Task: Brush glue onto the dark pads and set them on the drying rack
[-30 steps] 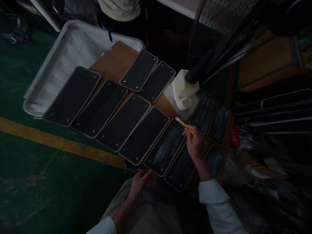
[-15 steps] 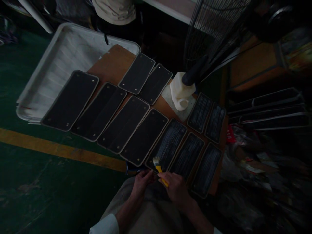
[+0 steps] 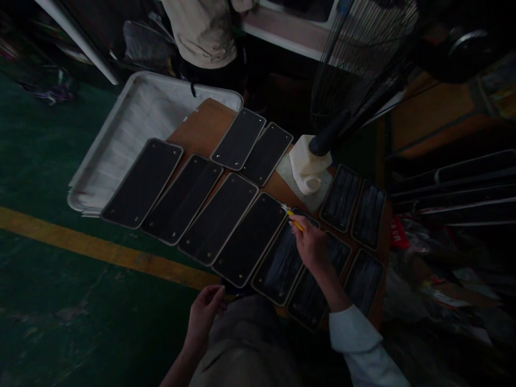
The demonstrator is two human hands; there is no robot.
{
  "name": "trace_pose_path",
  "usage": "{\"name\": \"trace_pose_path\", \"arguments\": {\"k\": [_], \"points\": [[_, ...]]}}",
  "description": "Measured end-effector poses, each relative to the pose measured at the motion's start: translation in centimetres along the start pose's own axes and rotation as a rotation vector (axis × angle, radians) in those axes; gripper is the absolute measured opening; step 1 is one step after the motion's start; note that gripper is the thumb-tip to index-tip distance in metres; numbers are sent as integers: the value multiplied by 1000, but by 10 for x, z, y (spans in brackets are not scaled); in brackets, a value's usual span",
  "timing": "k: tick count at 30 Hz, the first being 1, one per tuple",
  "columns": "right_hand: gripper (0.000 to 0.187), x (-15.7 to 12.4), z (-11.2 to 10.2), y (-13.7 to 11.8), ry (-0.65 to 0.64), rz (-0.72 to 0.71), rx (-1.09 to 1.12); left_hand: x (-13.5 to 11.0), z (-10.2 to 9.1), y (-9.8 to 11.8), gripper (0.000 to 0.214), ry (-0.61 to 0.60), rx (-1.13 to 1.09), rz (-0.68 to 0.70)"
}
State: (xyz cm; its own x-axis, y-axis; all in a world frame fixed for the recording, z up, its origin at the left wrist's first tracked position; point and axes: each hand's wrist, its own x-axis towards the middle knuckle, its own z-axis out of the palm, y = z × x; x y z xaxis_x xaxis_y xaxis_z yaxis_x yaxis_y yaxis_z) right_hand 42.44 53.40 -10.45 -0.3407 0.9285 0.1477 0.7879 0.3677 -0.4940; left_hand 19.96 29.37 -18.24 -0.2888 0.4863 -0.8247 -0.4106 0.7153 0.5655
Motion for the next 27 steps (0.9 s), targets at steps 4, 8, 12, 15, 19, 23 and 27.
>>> {"name": "trace_pose_path", "arguments": {"k": [4, 8, 12, 15, 19, 23, 27], "points": [[25, 11, 15, 4, -5, -60, -127, 7, 5, 16, 53, 18, -7, 0], [23, 5, 29, 2, -70, -116, -181, 13, 16, 19, 47, 26, -49, -47], [22, -4, 34, -4, -89, -133, -219, 16, 22, 22, 42, 63, -77, -68], [19, -19, 36, -18, -127, -157, -213, 15, 23, 25, 41, 54, -98, -81], [19, -63, 39, -53, -254, -209, -139, 14, 23, 26, 38, 52, -104, -94], [17, -102, 33, -79, -360, -212, 65, 14, 23, 27, 31, 59, -120, -103], [19, -84, 13, -64, -292, -142, 209, 14, 22, 26, 30, 46, -141, -113]]}}
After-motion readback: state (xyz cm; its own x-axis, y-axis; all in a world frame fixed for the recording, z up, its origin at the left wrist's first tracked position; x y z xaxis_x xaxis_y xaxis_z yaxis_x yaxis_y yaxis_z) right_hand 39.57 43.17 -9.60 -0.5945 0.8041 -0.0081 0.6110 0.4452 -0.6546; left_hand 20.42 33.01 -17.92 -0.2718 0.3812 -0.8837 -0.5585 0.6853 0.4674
